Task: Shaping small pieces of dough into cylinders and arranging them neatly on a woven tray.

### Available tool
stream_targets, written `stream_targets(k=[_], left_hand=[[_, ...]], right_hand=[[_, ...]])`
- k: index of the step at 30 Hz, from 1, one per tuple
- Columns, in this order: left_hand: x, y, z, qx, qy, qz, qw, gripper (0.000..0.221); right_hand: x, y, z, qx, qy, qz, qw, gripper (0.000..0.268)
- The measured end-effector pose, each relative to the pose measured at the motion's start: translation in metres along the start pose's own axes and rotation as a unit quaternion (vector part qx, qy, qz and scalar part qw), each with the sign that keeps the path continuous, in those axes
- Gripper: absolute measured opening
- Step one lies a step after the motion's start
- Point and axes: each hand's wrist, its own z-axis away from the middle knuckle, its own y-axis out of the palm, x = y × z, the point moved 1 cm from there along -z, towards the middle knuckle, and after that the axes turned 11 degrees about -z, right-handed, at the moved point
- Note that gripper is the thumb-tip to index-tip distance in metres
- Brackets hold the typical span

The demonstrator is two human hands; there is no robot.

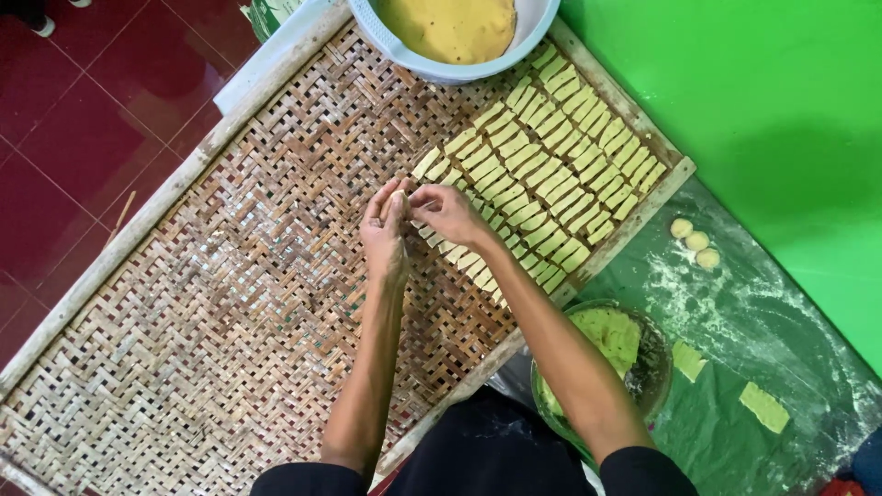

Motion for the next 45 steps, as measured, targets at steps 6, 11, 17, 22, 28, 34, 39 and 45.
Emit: stream_targets(k=[6,11,17,22,28,34,39,45], left_hand=[[0.026,-0.027,-0.023,-0.007,0.062,-0.175,0.983,0.029],[0.037,-0.032,-0.039,-0.070,0.096,-0.335,0.935,0.019],[0.059,-0.038,-0.061,-0.106,0.143,-0.430,0.885,0.015],[0.055,-0.037,-0.060,-0.099,0.168,-0.460,0.866,0.013],[0.061,-0.034,-0.061,-0.097,0.178,-0.504,0.840,0.010],[0.068,-0.038,-0.069,-0.092,0.146,-0.492,0.853,0.005],[0.074,-0.043,-0.073,-0.088,0.151,-0.498,0.849,0.008],[0.068,-0.044,-0.071,-0.082,0.154,-0.473,0.863,0.008]], right_hand=[[0.010,-0.004,-0.001,-0.040,-0.012,-0.081,0.996,0.016],[-0.016,-0.001,-0.037,-0.105,-0.153,0.094,0.978,0.016],[-0.018,0.007,-0.050,-0.155,-0.202,0.202,0.946,0.008],[-0.025,0.007,-0.055,-0.143,-0.230,0.235,0.933,0.008],[-0.017,0.007,-0.048,-0.142,-0.236,0.249,0.928,0.008],[-0.011,0.005,-0.043,-0.154,-0.219,0.223,0.937,0.011],[-0.015,0.004,-0.044,-0.144,-0.235,0.242,0.930,0.007],[0.003,0.002,-0.021,-0.143,-0.232,0.275,0.922,0.011]])
